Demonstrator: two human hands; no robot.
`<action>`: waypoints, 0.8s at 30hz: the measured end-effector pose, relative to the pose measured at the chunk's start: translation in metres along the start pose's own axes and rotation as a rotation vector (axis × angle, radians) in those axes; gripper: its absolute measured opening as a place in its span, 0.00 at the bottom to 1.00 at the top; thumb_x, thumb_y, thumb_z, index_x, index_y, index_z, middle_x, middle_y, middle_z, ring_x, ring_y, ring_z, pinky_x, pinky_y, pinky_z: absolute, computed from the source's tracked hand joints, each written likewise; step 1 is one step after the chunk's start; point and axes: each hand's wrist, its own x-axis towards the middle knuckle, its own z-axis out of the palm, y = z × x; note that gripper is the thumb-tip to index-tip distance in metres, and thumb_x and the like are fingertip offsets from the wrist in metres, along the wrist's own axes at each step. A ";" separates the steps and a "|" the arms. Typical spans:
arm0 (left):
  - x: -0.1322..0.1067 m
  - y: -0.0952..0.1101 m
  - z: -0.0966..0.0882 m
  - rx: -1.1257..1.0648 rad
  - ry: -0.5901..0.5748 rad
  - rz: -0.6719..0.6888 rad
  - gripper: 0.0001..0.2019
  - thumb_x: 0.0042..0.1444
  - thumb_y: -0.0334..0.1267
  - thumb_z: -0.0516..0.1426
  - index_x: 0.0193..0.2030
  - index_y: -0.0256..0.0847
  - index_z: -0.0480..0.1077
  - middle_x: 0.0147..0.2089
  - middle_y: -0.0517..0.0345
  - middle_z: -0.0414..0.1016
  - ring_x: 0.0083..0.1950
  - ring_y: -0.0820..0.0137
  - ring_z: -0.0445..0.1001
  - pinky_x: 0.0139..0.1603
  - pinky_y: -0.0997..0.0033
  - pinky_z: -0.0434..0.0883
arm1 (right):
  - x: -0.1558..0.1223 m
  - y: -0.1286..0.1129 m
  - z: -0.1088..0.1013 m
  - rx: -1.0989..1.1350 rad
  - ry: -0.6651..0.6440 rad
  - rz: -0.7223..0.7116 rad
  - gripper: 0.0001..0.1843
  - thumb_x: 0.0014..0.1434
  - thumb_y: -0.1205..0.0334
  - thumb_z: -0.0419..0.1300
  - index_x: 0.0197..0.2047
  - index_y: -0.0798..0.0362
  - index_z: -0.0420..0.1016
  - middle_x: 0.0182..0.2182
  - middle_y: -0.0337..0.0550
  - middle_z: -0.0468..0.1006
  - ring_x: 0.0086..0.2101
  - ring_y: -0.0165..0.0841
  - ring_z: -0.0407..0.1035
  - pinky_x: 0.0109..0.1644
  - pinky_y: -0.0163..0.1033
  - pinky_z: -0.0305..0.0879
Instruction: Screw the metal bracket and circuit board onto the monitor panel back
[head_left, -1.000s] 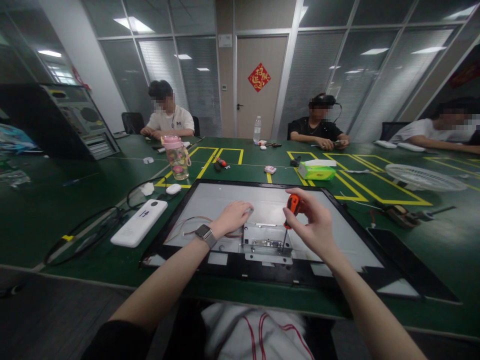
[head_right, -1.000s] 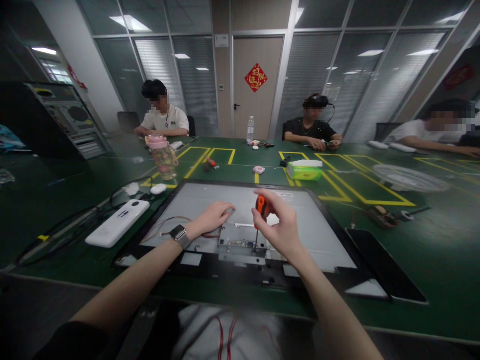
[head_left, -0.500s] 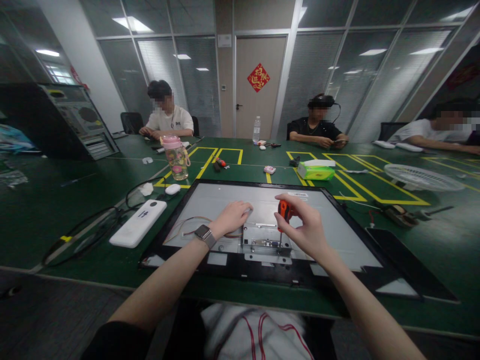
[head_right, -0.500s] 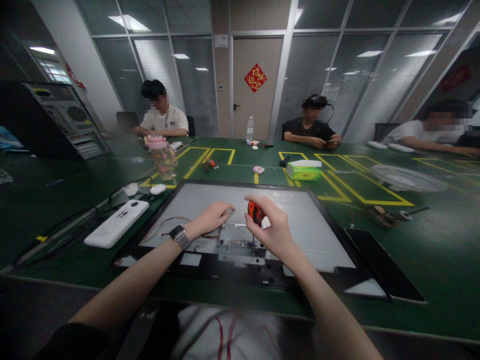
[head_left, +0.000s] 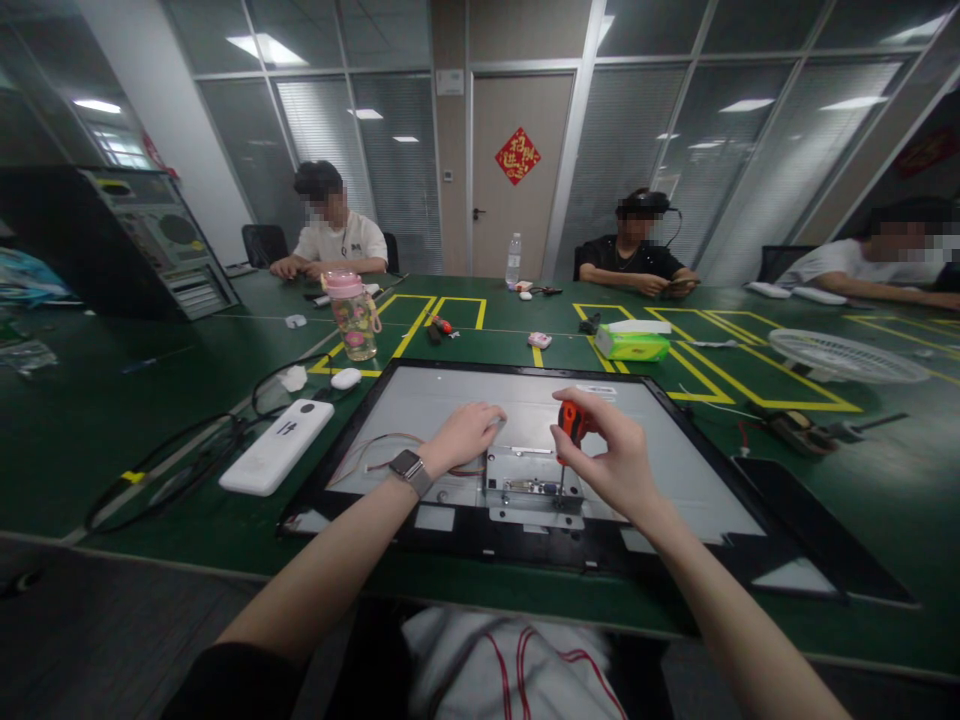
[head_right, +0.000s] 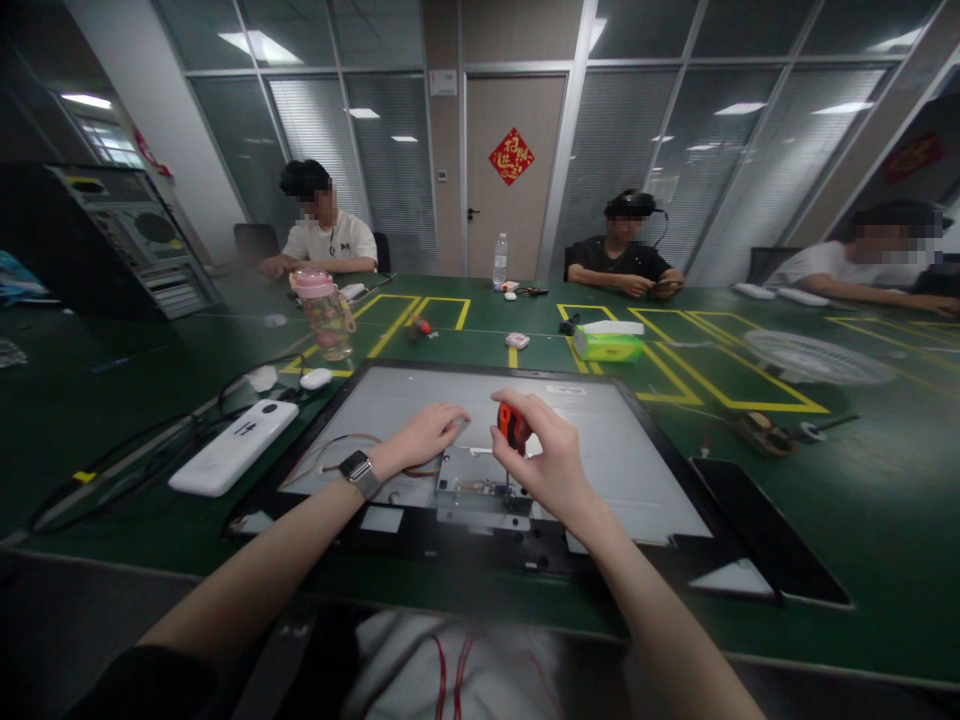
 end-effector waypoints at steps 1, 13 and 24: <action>0.000 0.000 0.000 -0.001 0.000 -0.001 0.15 0.62 0.28 0.50 0.51 0.39 0.71 0.48 0.49 0.77 0.50 0.61 0.74 0.54 0.62 0.70 | 0.000 0.000 0.000 0.000 0.003 0.002 0.14 0.60 0.65 0.58 0.50 0.49 0.71 0.30 0.38 0.75 0.25 0.30 0.68 0.31 0.37 0.70; 0.001 -0.001 0.002 -0.009 0.007 0.004 0.15 0.61 0.28 0.50 0.52 0.38 0.71 0.48 0.49 0.77 0.51 0.61 0.74 0.55 0.60 0.69 | -0.002 0.000 0.003 0.004 -0.029 -0.031 0.13 0.60 0.66 0.58 0.49 0.49 0.70 0.29 0.37 0.74 0.24 0.30 0.68 0.30 0.37 0.68; 0.001 -0.003 0.003 -0.004 0.006 0.004 0.15 0.61 0.28 0.50 0.51 0.39 0.71 0.47 0.49 0.78 0.49 0.61 0.75 0.55 0.61 0.69 | 0.001 -0.001 -0.001 -0.067 0.082 -0.019 0.13 0.59 0.66 0.58 0.48 0.48 0.71 0.27 0.36 0.74 0.23 0.31 0.68 0.29 0.37 0.68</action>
